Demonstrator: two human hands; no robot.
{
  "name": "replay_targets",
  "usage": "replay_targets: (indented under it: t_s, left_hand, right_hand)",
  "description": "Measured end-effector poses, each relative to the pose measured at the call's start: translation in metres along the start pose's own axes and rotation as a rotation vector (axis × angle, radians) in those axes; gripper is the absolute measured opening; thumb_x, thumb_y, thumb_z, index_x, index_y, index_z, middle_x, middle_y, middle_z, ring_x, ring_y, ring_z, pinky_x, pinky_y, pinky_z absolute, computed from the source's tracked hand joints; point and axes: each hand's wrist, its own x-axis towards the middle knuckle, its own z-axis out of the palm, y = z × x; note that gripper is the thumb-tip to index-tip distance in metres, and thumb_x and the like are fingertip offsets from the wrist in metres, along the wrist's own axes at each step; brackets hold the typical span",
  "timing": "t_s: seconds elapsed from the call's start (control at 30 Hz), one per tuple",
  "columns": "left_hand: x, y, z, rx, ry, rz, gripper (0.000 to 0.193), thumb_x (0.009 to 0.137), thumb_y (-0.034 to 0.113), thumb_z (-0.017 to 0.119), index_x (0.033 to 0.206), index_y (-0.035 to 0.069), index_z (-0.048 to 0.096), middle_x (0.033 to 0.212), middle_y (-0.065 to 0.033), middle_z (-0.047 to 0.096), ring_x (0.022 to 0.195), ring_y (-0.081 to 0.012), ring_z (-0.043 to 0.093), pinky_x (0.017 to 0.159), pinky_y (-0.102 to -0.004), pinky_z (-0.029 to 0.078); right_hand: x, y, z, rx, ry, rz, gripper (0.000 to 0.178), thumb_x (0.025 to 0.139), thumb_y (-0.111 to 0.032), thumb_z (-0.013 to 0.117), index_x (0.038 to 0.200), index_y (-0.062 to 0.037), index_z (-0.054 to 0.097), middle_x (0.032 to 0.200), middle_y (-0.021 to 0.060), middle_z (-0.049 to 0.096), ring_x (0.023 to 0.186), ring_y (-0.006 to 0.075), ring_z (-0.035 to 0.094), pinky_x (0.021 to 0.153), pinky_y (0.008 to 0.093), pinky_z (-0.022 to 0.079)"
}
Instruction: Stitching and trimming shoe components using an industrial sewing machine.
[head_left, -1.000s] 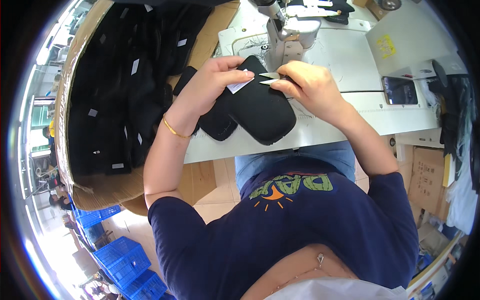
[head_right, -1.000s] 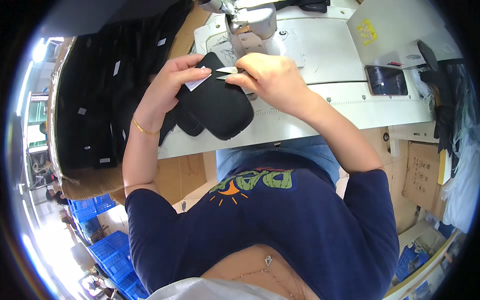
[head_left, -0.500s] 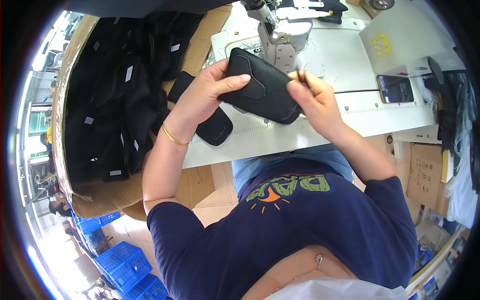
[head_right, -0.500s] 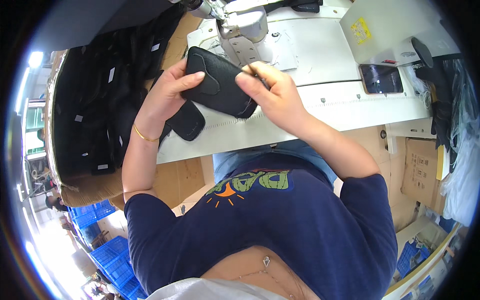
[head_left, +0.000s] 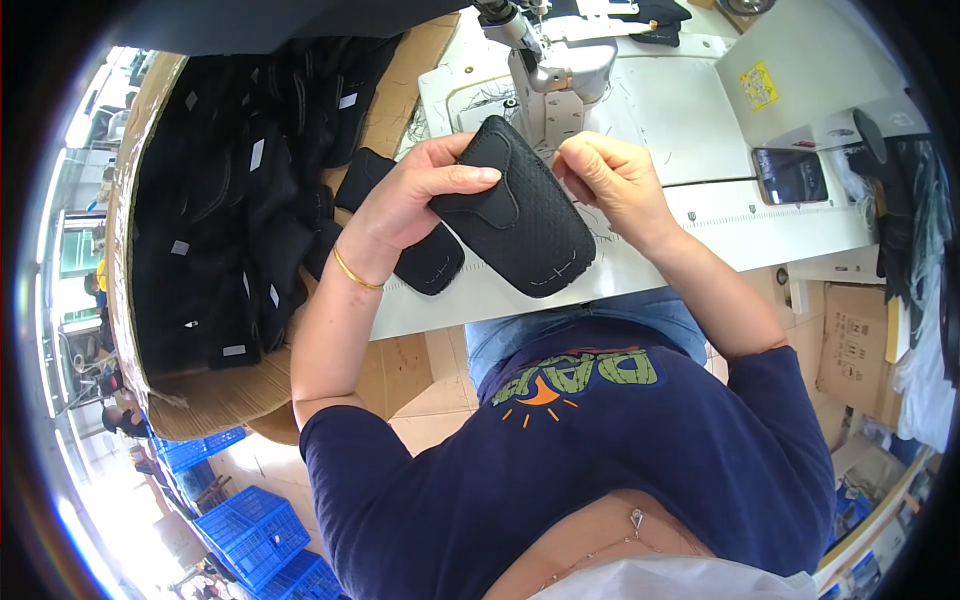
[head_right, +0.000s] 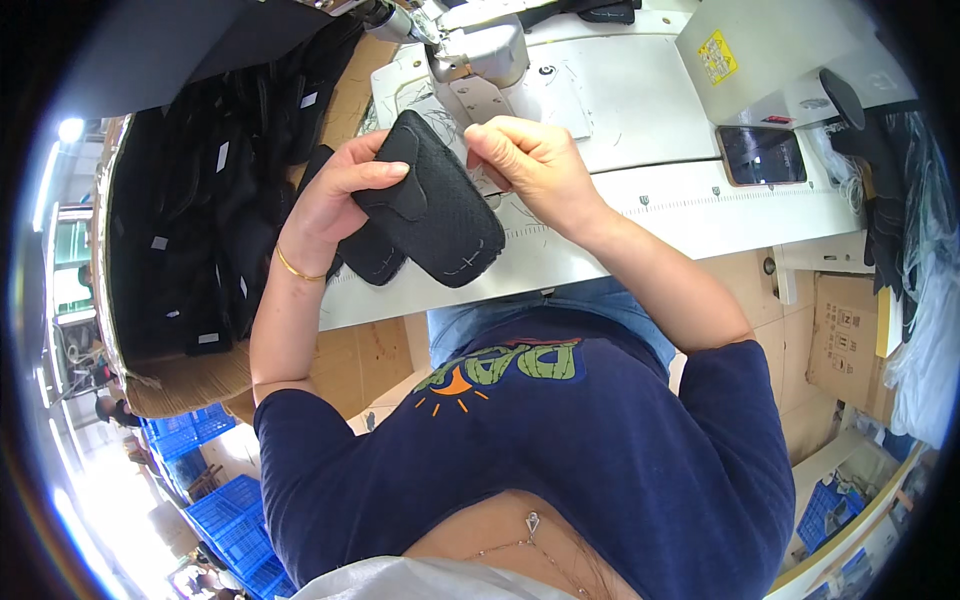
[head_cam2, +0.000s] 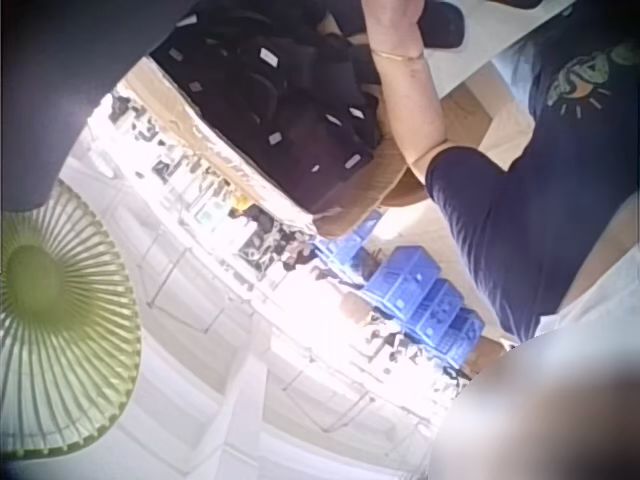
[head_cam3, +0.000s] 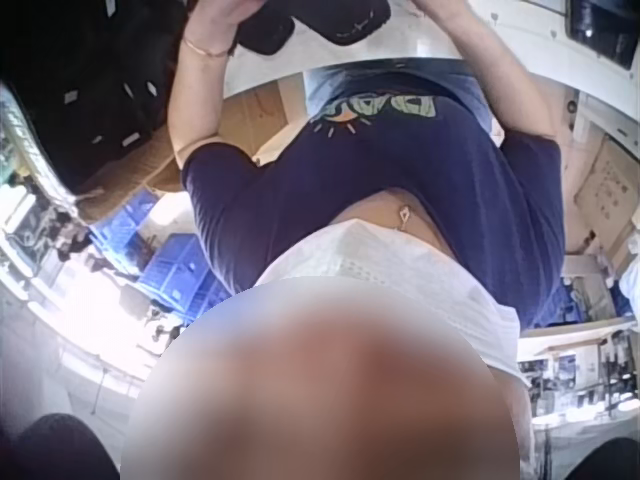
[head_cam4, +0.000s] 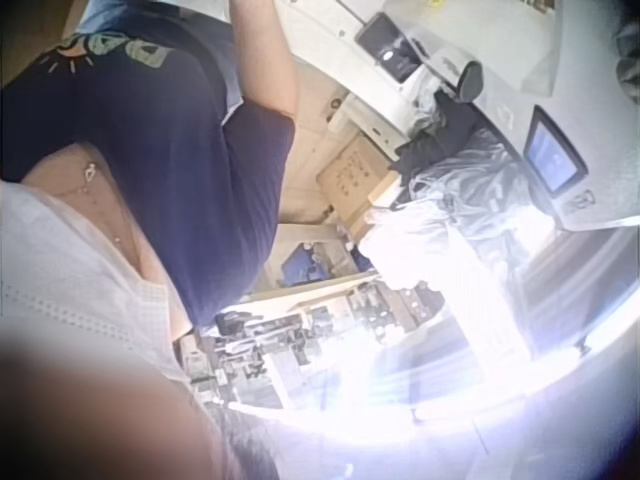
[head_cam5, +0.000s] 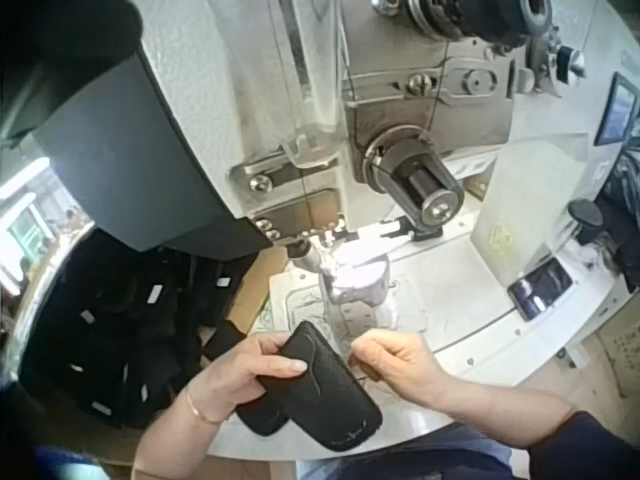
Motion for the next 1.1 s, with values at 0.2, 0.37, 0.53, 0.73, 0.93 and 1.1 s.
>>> replay_targets:
  t_s: [0.2, 0.37, 0.53, 0.73, 0.93, 1.1]
  left_hand:
    - [-0.015, -0.02, 0.023, 0.686, 0.283, 0.181, 0.042, 0.092, 0.03, 0.067, 0.109, -0.007, 0.062, 0.096, -0.0112, 0.068, 0.092, -0.0198, 0.064, 0.088, -0.03, 0.048]
    - [-0.053, -0.057, -0.039, 1.704, 0.917, 0.138, 0.075, 0.078, 0.028, 0.074, 0.135, -0.008, 0.043, 0.14, -0.0342, 0.039, 0.132, -0.0488, 0.036, 0.111, -0.0501, 0.032]
    - [-0.027, -0.082, -0.055, 1.653, 1.043, 0.133, 0.075, 0.075, 0.023, 0.066, 0.138, -0.009, 0.04, 0.141, -0.0407, 0.033, 0.132, -0.0556, 0.031, 0.114, -0.0525, 0.028]
    - [-0.005, -0.093, -0.053, 1.6, 1.14, 0.202, 0.072, 0.076, 0.022, 0.064, 0.138, -0.006, 0.042, 0.146, -0.0348, 0.031, 0.136, -0.0519, 0.028, 0.113, -0.0521, 0.03]
    - [-0.011, -0.094, -0.056, 1.556, 1.123, 0.348, 0.057, 0.079, 0.015, 0.061, 0.132, -0.002, 0.051, 0.144, -0.0276, 0.039, 0.137, -0.0459, 0.031, 0.111, -0.0516, 0.032]
    - [-0.012, -0.093, -0.059, 1.504, 1.113, 0.446, 0.051, 0.079, 0.006, 0.06, 0.129, -0.002, 0.054, 0.141, -0.02, 0.046, 0.135, -0.0403, 0.037, 0.111, -0.0467, 0.034]
  right_hand:
    - [-0.019, -0.013, -0.01, -0.046, -0.267, 0.428, 0.039, 0.085, -0.029, 0.074, 0.109, 0.0012, 0.068, 0.09, 0.0019, 0.068, 0.089, 0.0112, 0.062, 0.082, 0.0277, 0.05]
    - [0.003, -0.058, -0.142, -0.699, 0.028, 0.402, 0.048, 0.077, -0.037, 0.076, 0.106, 0.0004, 0.068, 0.086, 0.0031, 0.066, 0.073, 0.0096, 0.058, 0.066, 0.0235, 0.048]
    - [0.073, -0.031, -0.165, -1.327, 0.614, -0.187, 0.027, 0.096, -0.032, 0.055, 0.102, -0.009, 0.067, 0.102, 0.0116, 0.066, 0.086, 0.0269, 0.066, 0.074, 0.0401, 0.052]
    - [0.151, 0.075, -0.165, -1.731, 0.239, -0.201, 0.039, 0.087, -0.014, 0.055, 0.126, -0.0181, 0.059, 0.143, 0.0117, 0.046, 0.129, 0.0367, 0.042, 0.092, 0.0441, 0.049]
    - [0.197, 0.075, -0.161, -1.183, 0.428, -0.466, 0.031, 0.093, -0.023, 0.057, 0.121, -0.0108, 0.059, 0.126, 0.0111, 0.057, 0.109, 0.0259, 0.057, 0.081, 0.0361, 0.052]
    - [0.195, 0.058, -0.164, -0.455, 0.528, -0.356, 0.026, 0.094, -0.026, 0.057, 0.113, -0.0082, 0.061, 0.115, 0.0103, 0.06, 0.098, 0.022, 0.06, 0.075, 0.0327, 0.051]
